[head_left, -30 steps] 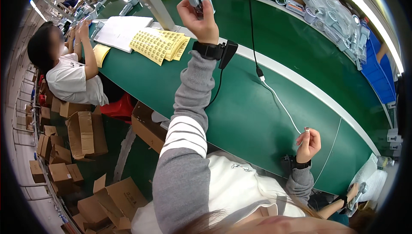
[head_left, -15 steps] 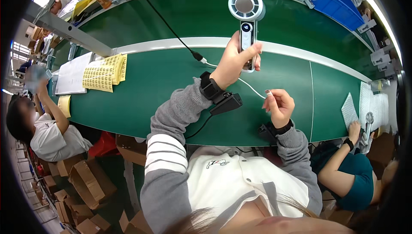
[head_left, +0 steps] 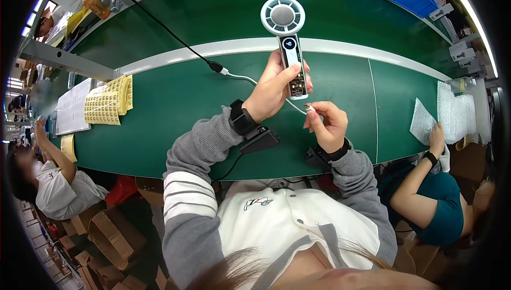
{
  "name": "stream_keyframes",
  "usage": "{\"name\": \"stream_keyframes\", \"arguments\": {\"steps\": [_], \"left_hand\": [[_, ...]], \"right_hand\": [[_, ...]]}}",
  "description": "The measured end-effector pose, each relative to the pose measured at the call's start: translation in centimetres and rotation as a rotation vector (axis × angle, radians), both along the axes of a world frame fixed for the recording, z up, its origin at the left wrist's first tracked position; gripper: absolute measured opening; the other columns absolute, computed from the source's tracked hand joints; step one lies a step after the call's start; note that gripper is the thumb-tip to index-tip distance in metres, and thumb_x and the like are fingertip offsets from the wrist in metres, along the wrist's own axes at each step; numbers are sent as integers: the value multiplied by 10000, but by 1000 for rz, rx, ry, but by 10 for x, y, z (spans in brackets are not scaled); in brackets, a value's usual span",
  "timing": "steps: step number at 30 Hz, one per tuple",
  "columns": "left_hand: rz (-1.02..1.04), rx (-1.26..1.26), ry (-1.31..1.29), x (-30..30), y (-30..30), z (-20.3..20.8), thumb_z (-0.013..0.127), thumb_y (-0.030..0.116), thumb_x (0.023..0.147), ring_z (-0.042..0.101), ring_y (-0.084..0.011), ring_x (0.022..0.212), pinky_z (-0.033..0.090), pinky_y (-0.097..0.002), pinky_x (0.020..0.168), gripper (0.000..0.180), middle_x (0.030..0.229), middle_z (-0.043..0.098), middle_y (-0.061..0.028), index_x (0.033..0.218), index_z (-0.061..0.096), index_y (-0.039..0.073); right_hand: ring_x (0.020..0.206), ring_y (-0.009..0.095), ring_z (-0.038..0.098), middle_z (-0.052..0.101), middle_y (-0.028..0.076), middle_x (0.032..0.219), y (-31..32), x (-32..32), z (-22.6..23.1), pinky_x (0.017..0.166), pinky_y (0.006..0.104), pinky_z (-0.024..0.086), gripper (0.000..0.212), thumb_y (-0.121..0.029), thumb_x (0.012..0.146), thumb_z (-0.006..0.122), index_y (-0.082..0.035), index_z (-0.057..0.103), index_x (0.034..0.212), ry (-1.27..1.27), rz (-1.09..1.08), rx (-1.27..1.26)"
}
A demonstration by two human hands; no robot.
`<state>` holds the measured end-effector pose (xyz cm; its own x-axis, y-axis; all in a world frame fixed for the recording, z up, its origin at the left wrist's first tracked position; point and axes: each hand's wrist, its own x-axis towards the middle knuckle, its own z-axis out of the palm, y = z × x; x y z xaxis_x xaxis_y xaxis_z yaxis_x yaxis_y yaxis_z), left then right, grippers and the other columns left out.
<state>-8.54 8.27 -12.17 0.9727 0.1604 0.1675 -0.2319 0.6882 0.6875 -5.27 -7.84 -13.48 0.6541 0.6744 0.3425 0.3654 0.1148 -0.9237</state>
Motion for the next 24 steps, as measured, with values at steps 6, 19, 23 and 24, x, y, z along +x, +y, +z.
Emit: {"name": "stream_keyframes", "arguments": {"steps": [6, 19, 23, 24], "left_hand": [[22, -66, 6, -2, -8, -3, 434, 163, 889, 550, -195, 822, 481, -360, 718, 314, 984, 469, -111, 1116, 260, 35], [304, 305, -30, -6, -16, -10, 556, 68, 818, 517, -152, 914, 451, -301, 770, 436, 1021, 484, -93, 1135, 257, 44], [430, 367, -12, -6, -21, -14, 599, 57, 785, 513, -128, 897, 449, -291, 764, 477, 996, 495, -76, 1134, 276, 39], [391, 340, 23, -5, -20, -14, 603, 63, 782, 515, -124, 889, 449, -287, 756, 459, 982, 497, -69, 1124, 297, 35]], "right_hand": [[511, 90, 555, 582, 58, 650, 3, 1, 0, 426, 185, 397, 73, -8, 793, 563, 50, 555, 839, 62, -65, 19], [479, 88, 495, 552, 77, 601, 3, 5, -5, 430, 180, 373, 161, -121, 895, 443, 35, 478, 899, 250, 21, -32], [468, 90, 492, 553, 77, 595, 3, 6, -7, 430, 181, 374, 159, -125, 897, 439, 30, 471, 889, 313, 14, -51], [470, 90, 496, 552, 75, 592, 2, 6, -6, 428, 180, 375, 151, -118, 894, 444, 30, 472, 884, 305, 7, -54]]}}
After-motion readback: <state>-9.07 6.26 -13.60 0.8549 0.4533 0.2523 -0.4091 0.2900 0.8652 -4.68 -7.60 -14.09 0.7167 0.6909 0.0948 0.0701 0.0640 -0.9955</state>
